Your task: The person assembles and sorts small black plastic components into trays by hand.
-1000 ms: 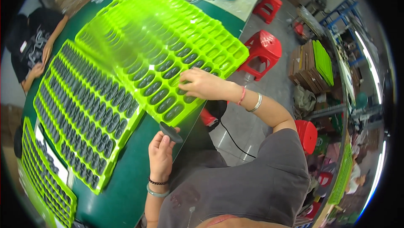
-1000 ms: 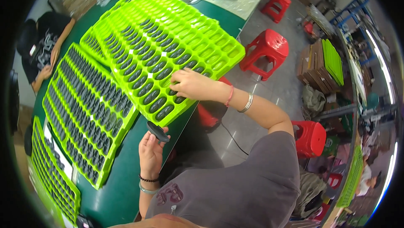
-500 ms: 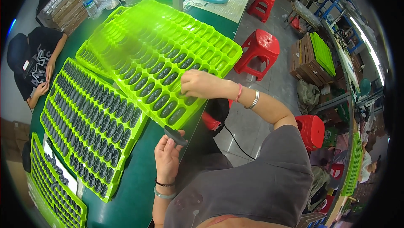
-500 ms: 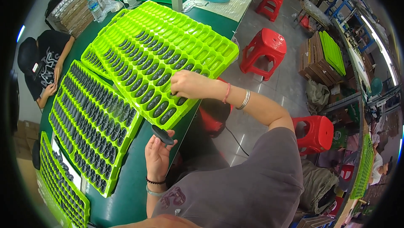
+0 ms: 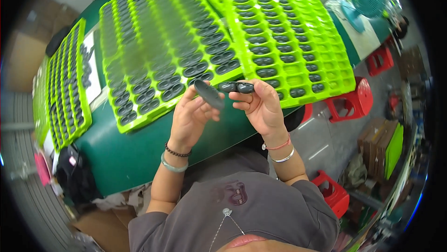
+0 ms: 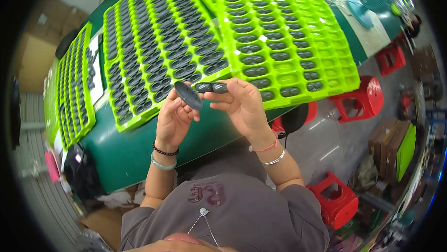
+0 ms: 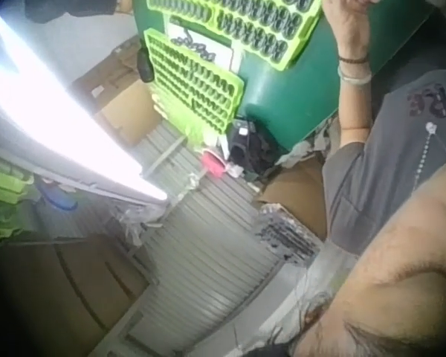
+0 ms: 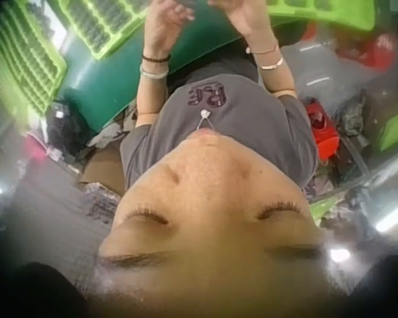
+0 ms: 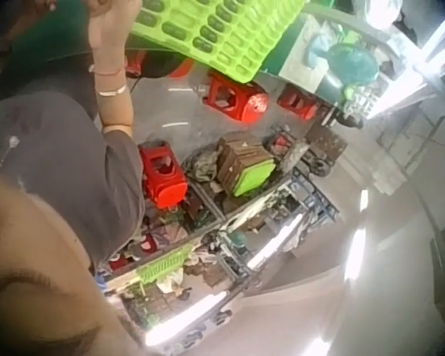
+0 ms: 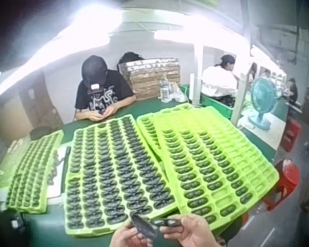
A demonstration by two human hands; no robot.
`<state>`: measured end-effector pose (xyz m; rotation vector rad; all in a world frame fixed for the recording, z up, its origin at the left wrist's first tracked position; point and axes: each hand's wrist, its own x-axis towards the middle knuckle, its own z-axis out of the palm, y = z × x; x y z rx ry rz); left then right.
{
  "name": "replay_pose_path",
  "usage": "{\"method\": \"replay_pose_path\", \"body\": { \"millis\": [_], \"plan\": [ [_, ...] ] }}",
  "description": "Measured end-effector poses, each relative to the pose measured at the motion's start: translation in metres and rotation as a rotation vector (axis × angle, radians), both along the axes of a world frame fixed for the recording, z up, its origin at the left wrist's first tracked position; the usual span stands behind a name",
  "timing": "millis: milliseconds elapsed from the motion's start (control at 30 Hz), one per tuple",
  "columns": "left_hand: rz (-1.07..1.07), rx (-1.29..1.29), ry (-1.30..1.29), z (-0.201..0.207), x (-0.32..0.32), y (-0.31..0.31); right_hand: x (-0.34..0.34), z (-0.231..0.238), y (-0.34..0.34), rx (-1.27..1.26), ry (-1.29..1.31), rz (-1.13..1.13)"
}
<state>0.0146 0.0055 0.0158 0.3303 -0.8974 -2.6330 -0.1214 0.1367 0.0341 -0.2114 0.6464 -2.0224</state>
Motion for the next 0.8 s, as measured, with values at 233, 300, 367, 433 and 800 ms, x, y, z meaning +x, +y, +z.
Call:
{"method": "replay_pose_path", "body": {
  "millis": [233, 300, 367, 433, 800],
  "plan": [
    [0.087, -0.088, -0.064, -0.005, 0.011, -0.012, 0.023, -0.008, -0.019, 0.188, 0.296, -0.094],
    [0.105, -0.104, -0.064, -0.006, 0.01, -0.011, 0.029, -0.011, -0.026, 0.152, 0.402, -0.111],
    [0.169, -0.181, -0.096, -0.007, 0.01, -0.008, 0.033, -0.019, -0.027, 0.171, 0.399, -0.069],
    [0.166, -0.182, -0.092, -0.007, 0.01, -0.008, 0.039, -0.022, -0.031, 0.241, 0.532, -0.169],
    [0.173, -0.233, -0.092, -0.006, 0.012, -0.007, 0.045, -0.035, -0.032, 0.279, 1.206, -0.509]
  ]
}}
